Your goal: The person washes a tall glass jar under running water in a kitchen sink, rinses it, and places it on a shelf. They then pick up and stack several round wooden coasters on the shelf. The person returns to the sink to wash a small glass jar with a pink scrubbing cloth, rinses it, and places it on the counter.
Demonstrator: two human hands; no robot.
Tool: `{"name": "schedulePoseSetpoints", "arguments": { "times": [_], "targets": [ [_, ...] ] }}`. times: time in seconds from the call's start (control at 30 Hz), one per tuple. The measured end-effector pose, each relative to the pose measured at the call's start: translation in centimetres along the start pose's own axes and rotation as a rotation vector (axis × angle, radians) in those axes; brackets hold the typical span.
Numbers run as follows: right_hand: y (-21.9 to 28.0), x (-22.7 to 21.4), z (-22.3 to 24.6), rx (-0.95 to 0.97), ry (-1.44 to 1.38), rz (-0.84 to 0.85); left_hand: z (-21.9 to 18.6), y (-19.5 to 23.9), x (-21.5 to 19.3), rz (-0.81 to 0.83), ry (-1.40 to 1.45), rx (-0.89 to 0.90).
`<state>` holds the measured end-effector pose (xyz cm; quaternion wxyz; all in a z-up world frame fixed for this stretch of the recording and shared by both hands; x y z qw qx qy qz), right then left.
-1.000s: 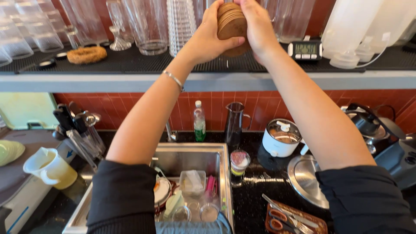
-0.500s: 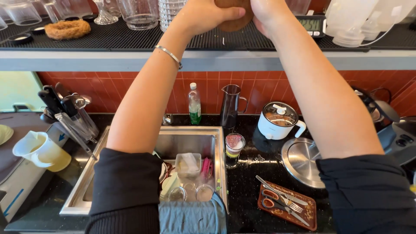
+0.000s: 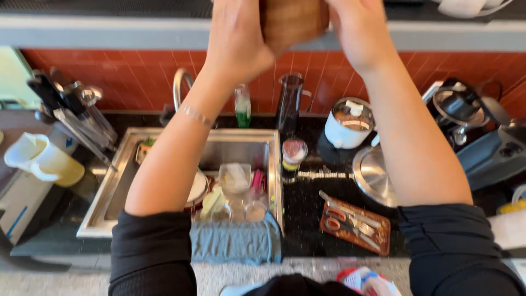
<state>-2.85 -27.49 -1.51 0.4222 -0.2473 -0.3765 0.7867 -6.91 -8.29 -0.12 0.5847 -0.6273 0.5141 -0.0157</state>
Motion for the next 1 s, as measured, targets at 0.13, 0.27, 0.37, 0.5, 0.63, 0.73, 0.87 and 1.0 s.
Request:
{"name": "schedulePoseSetpoints", "arguments": {
  "times": [0.13, 0.27, 0.37, 0.5, 0.63, 0.73, 0.87, 1.0],
  "targets": [
    [9.2, 9.1, 7.2, 0.151, 0.387, -0.025, -5.3, 12.1, -4.0, -0.135, 0.145, 0.362],
    [23.6, 14.4, 1.1, 0.723, -0.300, -0.166, -6.8, 25.0, -0.7, 0.045, 0.063, 0.507],
    [35.1, 16.7, -3.3, 0.928, -0.480, -0.383, -5.9, 31.9, 2.3, 0.130, 0.140, 0.407],
    [44.1, 20.5, -4.2, 0.872, -0.536, -0.565, -5.9, 37.4, 4.1, 0.297, 0.157, 0.334],
    [49.9, 23.1, -1.9, 0.796, -0.416, -0.817, -3.6, 42.2, 6.3, 0.627, 0.601, -0.245],
    [54.5, 24.6, -0.1, 0.787, -0.190, -0.898, -3.5, 48.0, 8.9, 0.916, 0.949, -0.656],
    [57.5, 27.2, 2.6, 0.809, 0.037, -0.700, -6.7, 56.3, 12.4, 1.166, 1.275, -1.173],
    [58.3, 28.1, 5.2, 0.901, 0.032, -0.644, -9.1, 59.4, 15.5, 1.092, 1.172, -0.846]
  ]
}}
Point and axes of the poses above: each hand's wrist, its own y-axis away from the middle knuckle, its own x-axis out of the palm, z = x × y, the point moved 8 cm from there along -y, towards the middle knuckle, and after that the axes turned 9 degrees about -x, right-handed, at the moved point
